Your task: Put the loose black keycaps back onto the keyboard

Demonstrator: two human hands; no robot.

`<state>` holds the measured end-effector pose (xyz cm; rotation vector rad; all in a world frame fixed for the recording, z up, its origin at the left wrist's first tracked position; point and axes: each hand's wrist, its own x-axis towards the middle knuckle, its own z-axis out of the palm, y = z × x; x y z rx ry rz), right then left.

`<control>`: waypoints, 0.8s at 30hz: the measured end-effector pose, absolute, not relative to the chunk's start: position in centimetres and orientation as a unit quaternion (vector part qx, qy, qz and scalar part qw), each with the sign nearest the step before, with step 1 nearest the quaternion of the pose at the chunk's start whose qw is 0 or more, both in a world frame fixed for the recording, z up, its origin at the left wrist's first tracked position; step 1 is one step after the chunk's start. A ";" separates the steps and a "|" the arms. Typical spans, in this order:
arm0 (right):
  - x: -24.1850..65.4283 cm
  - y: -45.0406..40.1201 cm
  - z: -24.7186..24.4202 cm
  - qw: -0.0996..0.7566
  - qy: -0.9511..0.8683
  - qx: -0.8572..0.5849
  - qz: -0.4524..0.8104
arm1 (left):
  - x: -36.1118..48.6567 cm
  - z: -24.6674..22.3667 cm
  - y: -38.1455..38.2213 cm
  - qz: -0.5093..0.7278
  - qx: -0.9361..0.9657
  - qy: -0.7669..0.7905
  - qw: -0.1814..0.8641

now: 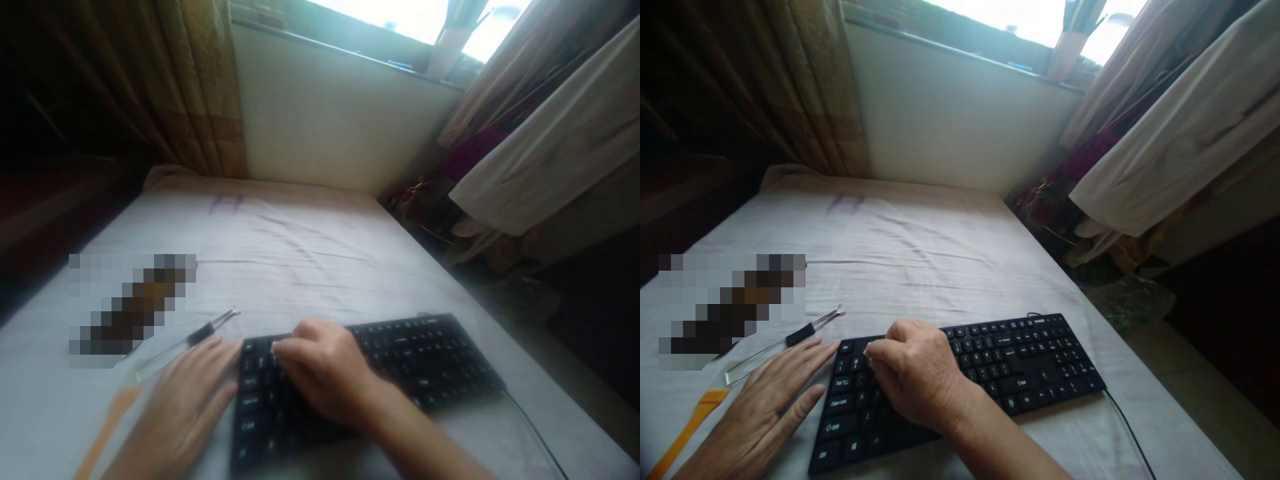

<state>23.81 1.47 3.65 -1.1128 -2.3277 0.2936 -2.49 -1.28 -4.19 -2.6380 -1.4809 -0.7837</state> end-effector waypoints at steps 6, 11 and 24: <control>33.9 3.0 4.3 0.253 -0.768 -0.579 0.103 | -2.8 -4.1 -1.0 -0.242 -0.840 -0.486 0.004; 40.2 3.1 4.2 0.244 -0.717 -0.643 0.113 | -2.8 -3.4 -0.7 -0.227 -0.844 -0.486 0.006; 39.9 1.7 3.6 0.240 -0.685 -0.664 0.178 | -3.1 -3.4 0.3 -0.218 -0.832 -0.509 -0.017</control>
